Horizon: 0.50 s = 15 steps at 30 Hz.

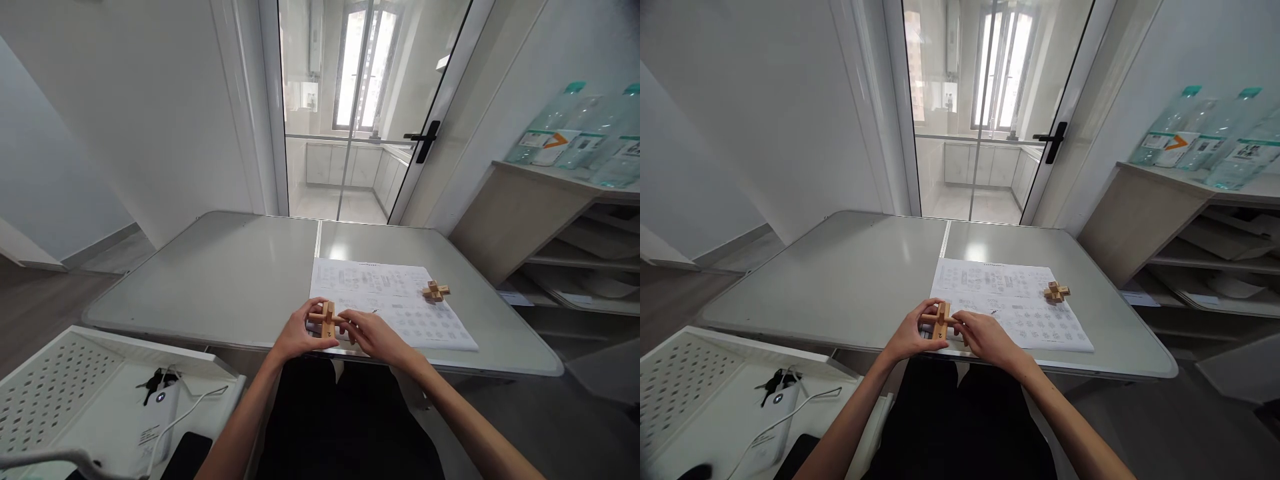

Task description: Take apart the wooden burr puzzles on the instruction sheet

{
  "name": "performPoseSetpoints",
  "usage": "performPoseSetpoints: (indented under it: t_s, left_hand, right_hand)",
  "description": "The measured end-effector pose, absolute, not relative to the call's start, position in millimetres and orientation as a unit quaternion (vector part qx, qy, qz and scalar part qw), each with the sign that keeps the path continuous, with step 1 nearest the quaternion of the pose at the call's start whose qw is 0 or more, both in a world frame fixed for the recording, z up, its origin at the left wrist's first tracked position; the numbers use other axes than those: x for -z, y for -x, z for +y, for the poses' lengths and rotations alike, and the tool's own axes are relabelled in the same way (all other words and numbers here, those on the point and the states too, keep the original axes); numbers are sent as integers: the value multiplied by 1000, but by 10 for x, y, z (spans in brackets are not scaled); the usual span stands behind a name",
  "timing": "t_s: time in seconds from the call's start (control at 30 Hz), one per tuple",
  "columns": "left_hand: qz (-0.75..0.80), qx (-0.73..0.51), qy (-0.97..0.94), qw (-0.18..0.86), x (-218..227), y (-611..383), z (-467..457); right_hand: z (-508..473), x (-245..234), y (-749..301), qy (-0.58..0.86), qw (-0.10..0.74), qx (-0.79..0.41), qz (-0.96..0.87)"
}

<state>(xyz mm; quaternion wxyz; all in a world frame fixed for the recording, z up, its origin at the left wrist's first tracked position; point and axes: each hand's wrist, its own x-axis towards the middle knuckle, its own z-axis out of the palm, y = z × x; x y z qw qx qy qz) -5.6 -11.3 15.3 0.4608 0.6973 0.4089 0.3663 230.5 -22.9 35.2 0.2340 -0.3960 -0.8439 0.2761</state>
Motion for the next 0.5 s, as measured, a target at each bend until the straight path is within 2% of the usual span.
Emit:
performPoseSetpoints:
  t_s: [0.23,0.5]
  left_hand:
    - [403,-366,-696,469,-175,47,-120]
    - [409,-373,-685,475,-112,62,-89]
  right_hand:
    - [-282,-294,-2292,405,265,-280,-829]
    - [-293,-188,-2196,484,269,-193,-810]
